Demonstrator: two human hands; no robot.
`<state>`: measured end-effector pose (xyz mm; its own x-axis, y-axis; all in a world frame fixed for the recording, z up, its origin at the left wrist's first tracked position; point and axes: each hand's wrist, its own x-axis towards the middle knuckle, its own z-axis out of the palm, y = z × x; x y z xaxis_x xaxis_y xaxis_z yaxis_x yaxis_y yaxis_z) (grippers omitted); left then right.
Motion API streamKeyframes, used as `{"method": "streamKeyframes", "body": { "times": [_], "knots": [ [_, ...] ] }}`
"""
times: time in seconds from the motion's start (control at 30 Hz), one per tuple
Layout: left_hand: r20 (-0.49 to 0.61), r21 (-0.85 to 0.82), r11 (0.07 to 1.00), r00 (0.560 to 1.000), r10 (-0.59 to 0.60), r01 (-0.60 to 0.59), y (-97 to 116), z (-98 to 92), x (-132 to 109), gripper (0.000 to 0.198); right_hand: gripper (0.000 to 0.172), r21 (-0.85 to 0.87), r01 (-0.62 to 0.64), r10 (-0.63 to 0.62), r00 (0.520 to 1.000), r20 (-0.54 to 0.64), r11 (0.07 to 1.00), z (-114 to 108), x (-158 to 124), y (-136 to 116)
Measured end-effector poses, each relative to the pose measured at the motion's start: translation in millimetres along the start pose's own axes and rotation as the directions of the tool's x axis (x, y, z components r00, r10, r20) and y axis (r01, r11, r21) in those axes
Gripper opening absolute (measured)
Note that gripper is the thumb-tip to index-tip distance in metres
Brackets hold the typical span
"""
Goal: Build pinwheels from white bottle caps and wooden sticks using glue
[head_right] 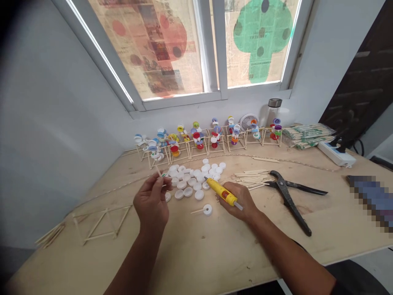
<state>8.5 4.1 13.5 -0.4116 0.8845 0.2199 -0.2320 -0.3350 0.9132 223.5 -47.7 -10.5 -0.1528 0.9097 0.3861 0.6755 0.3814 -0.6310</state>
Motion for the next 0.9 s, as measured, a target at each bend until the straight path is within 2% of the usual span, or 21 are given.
{"method": "streamKeyframes", "body": {
  "times": [0.03, 0.1, 0.2, 0.3, 0.47, 0.63, 0.7, 0.8, 0.9],
  "knots": [
    [-0.006, 0.067, 0.996, 0.998, 0.061, -0.060, -1.1, -1.4, 0.0, 0.029, 0.018, -0.003, 0.000, 0.000, 1.000, 0.000, 1.000, 1.1, -0.1, 0.4],
    [0.082, 0.213, 0.970, 0.992, 0.099, -0.114, -5.8, -2.8, -3.3, 0.030, 0.018, -0.021, -0.001, 0.001, 1.000, -0.007, 1.000, 2.9, -0.1, 1.7],
    [0.262, 0.355, 0.928, 0.965, 0.018, -0.114, -14.6, -2.0, -11.6, 0.032, 0.018, -0.083, 0.011, -0.013, 1.000, -0.027, 0.997, 1.4, 0.6, 2.7],
    [0.323, 0.393, 0.912, 0.946, -0.018, -0.117, -19.9, -0.8, -15.5, 0.032, 0.016, -0.180, 0.043, -0.050, 0.998, -0.037, 0.983, -10.6, 2.2, -1.0],
    [0.295, 0.349, 0.935, 0.954, -0.047, -0.062, -20.4, -0.3, -11.6, 0.033, 0.016, -0.347, 0.044, -0.079, 0.993, -0.088, 0.937, -48.9, -2.1, -2.7],
    [0.273, 0.209, 0.975, 0.953, -0.128, 0.071, -17.5, 3.9, -10.8, 0.034, 0.015, -0.440, 0.025, -0.106, 0.981, -0.161, 0.898, -89.3, -28.2, 32.2],
    [0.301, 0.132, 0.977, 0.933, -0.198, 0.165, -16.3, 6.1, -12.1, 0.034, 0.015, -0.529, -0.013, -0.108, 0.974, -0.199, 0.849, -103.4, -43.0, 51.8],
    [0.367, 0.050, 0.955, 0.884, -0.290, 0.292, -15.1, 8.5, -14.7, 0.033, 0.018, -0.657, -0.001, -0.124, 0.982, -0.143, 0.754, -120.9, -64.9, 75.4],
    [0.417, 0.029, 0.936, 0.847, -0.330, 0.350, -14.7, 9.3, -16.9, 0.033, 0.023, -0.733, 0.022, -0.115, 0.990, -0.077, 0.679, -132.7, -81.4, 86.8]
  ]
}}
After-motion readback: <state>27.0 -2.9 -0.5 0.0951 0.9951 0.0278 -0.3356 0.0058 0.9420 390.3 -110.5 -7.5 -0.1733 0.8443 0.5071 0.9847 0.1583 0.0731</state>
